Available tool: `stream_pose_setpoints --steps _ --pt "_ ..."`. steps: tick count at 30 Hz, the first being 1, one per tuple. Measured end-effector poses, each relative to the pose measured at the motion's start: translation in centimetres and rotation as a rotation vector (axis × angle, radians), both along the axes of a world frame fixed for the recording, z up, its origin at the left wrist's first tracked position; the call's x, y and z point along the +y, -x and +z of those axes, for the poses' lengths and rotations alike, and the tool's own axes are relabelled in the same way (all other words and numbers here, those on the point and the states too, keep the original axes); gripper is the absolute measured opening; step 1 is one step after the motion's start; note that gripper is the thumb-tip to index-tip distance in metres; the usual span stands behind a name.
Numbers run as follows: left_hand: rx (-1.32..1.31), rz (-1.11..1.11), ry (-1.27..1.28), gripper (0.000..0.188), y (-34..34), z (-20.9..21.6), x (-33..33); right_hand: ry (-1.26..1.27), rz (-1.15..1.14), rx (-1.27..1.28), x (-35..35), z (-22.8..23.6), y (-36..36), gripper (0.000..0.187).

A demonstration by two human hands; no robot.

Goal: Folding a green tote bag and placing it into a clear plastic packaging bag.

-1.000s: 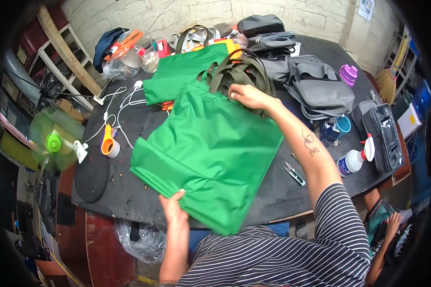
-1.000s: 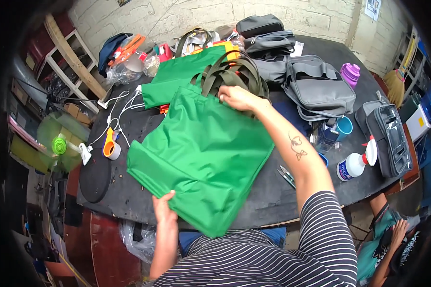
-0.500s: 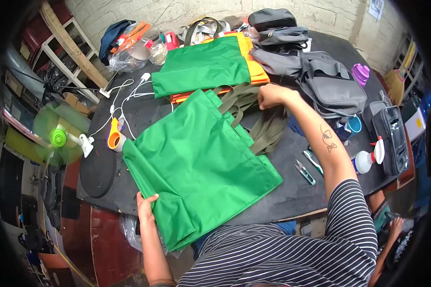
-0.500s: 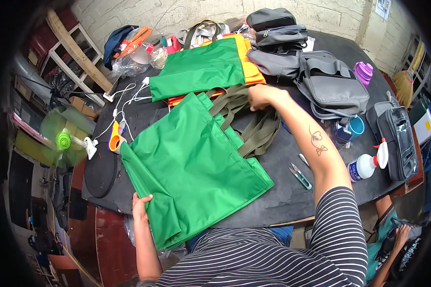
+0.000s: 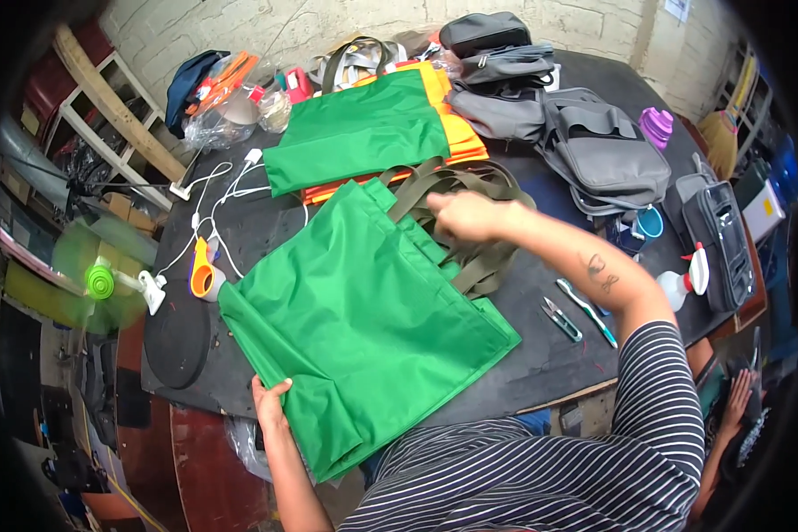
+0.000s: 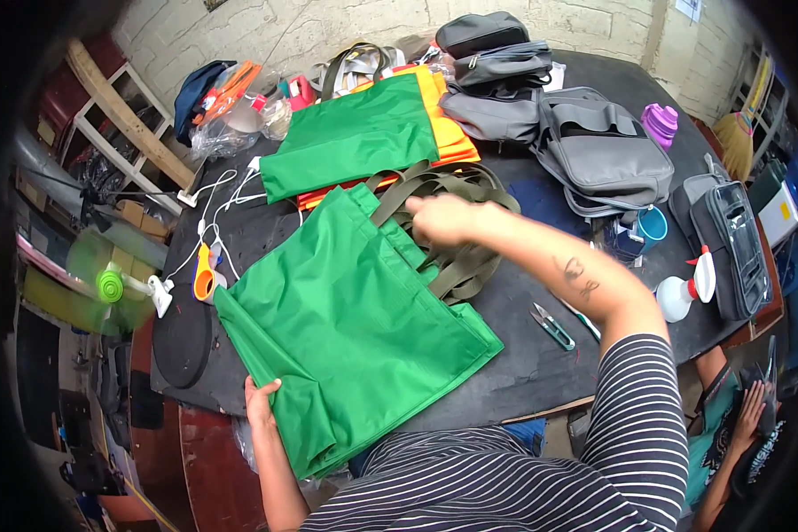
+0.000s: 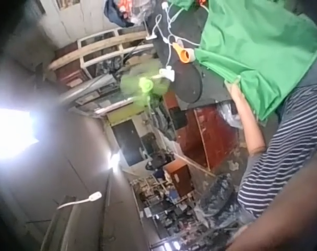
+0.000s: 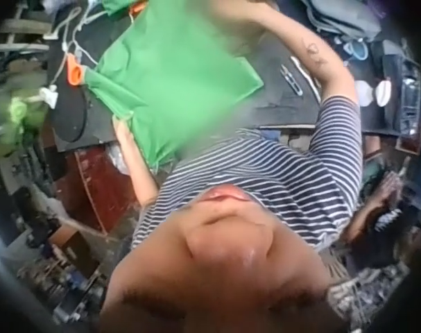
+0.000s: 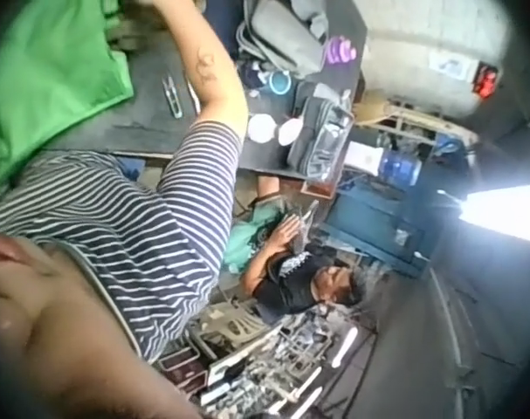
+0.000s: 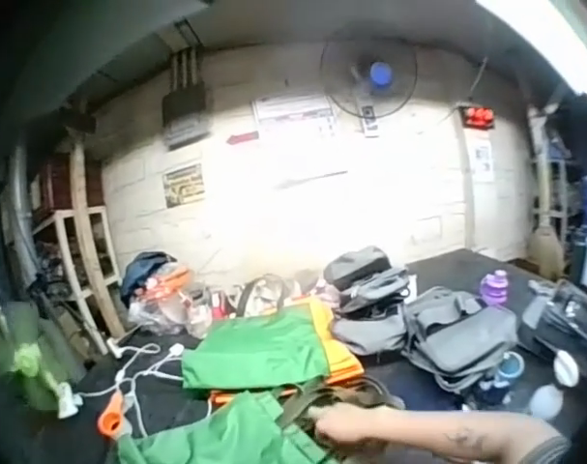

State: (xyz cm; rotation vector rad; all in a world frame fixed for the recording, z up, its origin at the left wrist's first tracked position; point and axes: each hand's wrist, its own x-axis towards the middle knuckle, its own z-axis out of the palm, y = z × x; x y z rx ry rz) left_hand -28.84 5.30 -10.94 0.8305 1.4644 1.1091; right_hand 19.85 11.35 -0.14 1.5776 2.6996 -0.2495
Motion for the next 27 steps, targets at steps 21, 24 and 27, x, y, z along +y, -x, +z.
stream_pose_setpoints --steps 21,24,27 --pt "0.036 -0.008 0.017 0.060 -0.5 1.2 -0.3 -0.461 -0.608 0.289 2.6 2.0 -12.6 0.028" --pt "0.040 0.008 -0.003 0.060 -0.4 1.0 -0.5 -0.522 -0.596 0.282 4.8 0.7 -13.4 0.038" --pt "0.017 0.021 -0.034 0.059 -1.2 1.0 -0.6 -0.088 -0.553 0.696 7.9 0.9 -15.4 0.049"
